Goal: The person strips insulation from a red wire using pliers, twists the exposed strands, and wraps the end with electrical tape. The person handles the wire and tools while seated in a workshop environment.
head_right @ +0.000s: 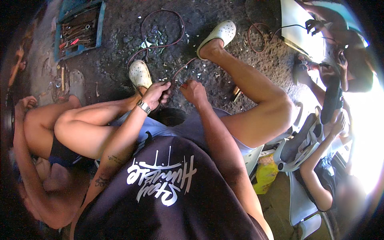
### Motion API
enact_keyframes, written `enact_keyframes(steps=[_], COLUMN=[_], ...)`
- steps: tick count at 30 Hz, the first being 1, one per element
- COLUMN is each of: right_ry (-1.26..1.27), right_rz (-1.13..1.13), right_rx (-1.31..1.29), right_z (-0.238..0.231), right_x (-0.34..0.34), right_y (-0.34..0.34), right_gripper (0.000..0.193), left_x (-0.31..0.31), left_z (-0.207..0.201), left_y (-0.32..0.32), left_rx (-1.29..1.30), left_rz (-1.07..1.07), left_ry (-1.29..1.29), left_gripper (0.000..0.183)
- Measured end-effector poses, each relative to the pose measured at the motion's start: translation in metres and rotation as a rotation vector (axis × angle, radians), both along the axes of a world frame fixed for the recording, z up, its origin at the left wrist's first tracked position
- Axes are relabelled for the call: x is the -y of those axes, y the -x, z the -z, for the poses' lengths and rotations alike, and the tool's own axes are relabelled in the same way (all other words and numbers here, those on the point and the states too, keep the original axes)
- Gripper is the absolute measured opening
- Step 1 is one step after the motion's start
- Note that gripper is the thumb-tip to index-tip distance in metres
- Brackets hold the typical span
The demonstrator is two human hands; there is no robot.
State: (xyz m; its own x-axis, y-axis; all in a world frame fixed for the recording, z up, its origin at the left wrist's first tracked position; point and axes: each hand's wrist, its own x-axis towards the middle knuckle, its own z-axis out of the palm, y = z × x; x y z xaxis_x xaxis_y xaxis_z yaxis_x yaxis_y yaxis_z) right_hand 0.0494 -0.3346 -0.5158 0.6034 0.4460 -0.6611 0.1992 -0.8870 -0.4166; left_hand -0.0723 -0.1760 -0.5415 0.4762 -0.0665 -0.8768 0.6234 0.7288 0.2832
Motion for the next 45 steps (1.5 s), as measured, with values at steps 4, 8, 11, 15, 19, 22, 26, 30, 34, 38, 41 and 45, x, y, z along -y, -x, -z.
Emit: enact_keyframes(steps=[4, 8, 11, 15, 19, 22, 26, 30, 34, 38, 41, 45], right_ry=[-0.058, -0.047, 0.056, 0.068, 0.121, 0.139, 0.153, 0.143, 0.132, 0.203, 0.258, 0.240], right_rz=[-0.039, 0.000, -0.057, 0.010, 0.005, -0.037, -0.077, -0.086, -0.043, -0.020, 0.103, 0.086], right_rx=[-0.005, 0.016, 0.006, -0.050, -0.083, -0.086, -0.071, -0.027, 0.016, 0.022, 0.081, 0.008], right_z=[-0.012, -0.015, -0.012, -0.013, -0.021, -0.023, -0.017, -0.006, 0.002, 0.006, 0.010, 0.023], right_x=[-0.001, -0.013, -0.020, -0.021, -0.019, -0.018, -0.015, -0.011, -0.009, -0.006, -0.001, 0.000], right_y=[0.016, 0.032, 0.041, 0.045, 0.044, 0.045, 0.044, 0.041, 0.034, 0.014, -0.008, -0.019], right_gripper=[0.033, 0.031, 0.033, 0.037, 0.038, 0.037, 0.040, 0.034, 0.033, 0.030, 0.031, 0.034], left_x=[-0.001, 0.011, 0.015, 0.022, 0.033, 0.038, 0.041, 0.043, 0.043, 0.044, 0.048, 0.046], left_z=[-0.005, -0.007, -0.015, -0.027, -0.034, -0.037, -0.040, -0.043, -0.050, -0.062, -0.069, -0.067], left_y=[0.014, 0.017, 0.017, 0.017, 0.019, 0.020, 0.020, 0.017, 0.011, 0.004, 0.000, 0.000], left_rx=[0.018, 0.099, 0.115, 0.120, 0.123, 0.115, 0.102, 0.096, 0.168, 0.139, 0.239, 0.152], left_rz=[0.218, 0.475, 0.648, 0.753, 0.808, 0.841, 0.862, 0.868, 0.844, 0.856, 0.855, 0.839], left_ry=[-0.284, -0.805, -0.995, -1.171, -1.267, -1.305, -1.312, -1.300, -1.299, -1.267, -1.250, -1.202], left_gripper=[0.025, 0.032, 0.032, 0.029, 0.027, 0.027, 0.027, 0.027, 0.027, 0.026, 0.025, 0.025])
